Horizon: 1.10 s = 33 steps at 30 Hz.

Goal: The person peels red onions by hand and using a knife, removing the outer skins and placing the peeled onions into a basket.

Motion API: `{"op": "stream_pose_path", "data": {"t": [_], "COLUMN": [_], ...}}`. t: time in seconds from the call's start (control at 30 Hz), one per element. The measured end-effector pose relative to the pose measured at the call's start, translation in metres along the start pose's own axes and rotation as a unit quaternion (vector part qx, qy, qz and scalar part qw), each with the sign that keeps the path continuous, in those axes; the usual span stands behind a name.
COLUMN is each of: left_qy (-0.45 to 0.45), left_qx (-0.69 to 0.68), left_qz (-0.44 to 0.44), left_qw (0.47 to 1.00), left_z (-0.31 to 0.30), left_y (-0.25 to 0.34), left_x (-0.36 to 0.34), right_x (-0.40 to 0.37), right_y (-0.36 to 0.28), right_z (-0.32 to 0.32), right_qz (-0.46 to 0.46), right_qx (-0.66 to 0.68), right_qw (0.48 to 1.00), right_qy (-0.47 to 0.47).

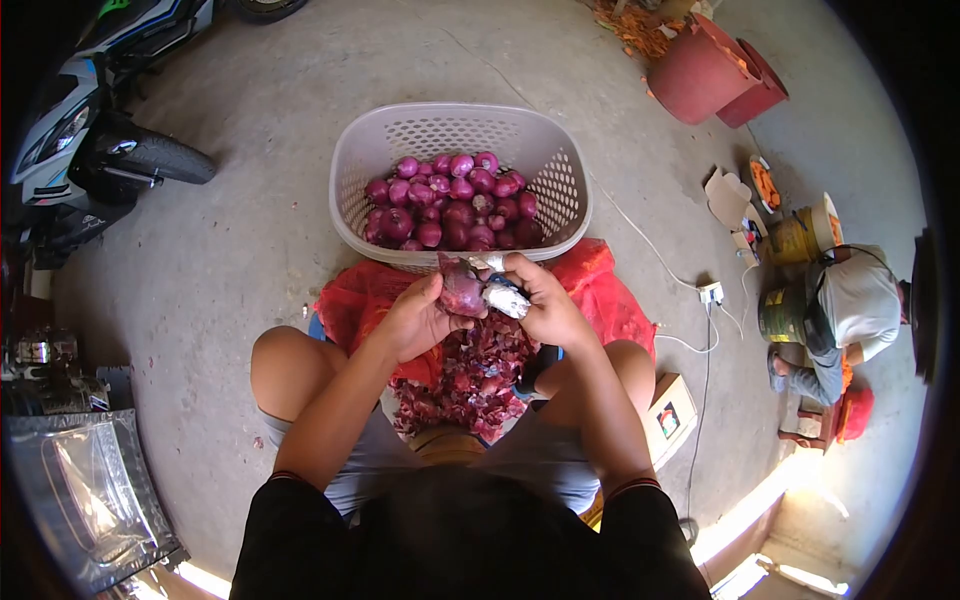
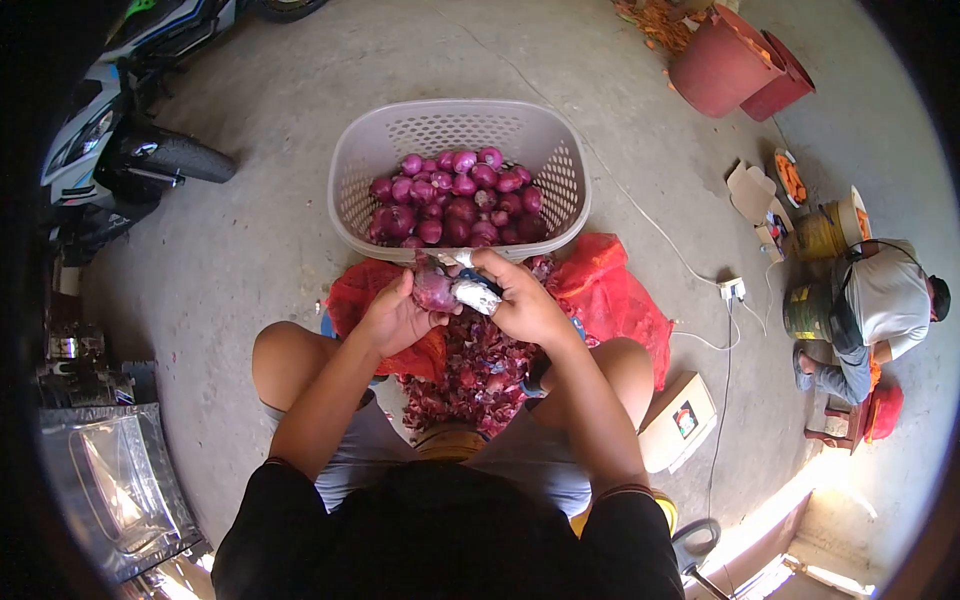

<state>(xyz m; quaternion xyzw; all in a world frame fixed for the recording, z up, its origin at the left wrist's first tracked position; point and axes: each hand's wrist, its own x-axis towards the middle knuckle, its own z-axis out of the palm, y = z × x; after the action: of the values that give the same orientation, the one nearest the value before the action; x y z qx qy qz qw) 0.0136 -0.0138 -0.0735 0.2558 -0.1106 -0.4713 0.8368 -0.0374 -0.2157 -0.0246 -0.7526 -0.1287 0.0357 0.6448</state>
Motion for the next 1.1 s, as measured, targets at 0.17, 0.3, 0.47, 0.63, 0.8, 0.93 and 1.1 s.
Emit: {"op": "stream_pose_path", "data": {"t": [0.17,0.3,0.47,0.63,0.8,0.93,1.1], "left_qy": [0.048,0.015,0.05,0.138,0.1,0.046,0.025], "left_qx": [-0.04,-0.05,-0.05,-0.029,0.044,-0.004,0.014], "left_qz": [-0.035,-0.024,0.047,0.077,0.101,0.079,0.057], "left_qw": [0.997,0.998,0.996,0.987,0.989,0.996,0.998], "left_z": [0.007,0.009,0.018,0.021,0.014,0.024,0.03], "left_y": [0.004,0.005,0.002,0.0,-0.012,-0.001,0.005], "left_x": [0.003,0.002,0.0,0.003,0.003,0.0,-0.004], "right_x": [-0.003,-0.004,-0.008,-0.007,-0.004,-0.004,-0.006], "right_y": [-0.002,0.0,0.016,0.016,0.014,0.01,0.005], "right_z": [0.006,0.009,0.006,0.008,0.009,0.002,0.004], "right_qz": [0.031,0.0,0.071,0.088,0.063,0.068,0.042], "right_qx": [0.062,0.098,0.217,0.229,0.193,0.301,0.286], "right_qw": [0.998,0.995,0.973,0.969,0.979,0.951,0.957], "right_qy": [0.009,0.014,0.022,0.022,0.005,-0.023,0.007]}}
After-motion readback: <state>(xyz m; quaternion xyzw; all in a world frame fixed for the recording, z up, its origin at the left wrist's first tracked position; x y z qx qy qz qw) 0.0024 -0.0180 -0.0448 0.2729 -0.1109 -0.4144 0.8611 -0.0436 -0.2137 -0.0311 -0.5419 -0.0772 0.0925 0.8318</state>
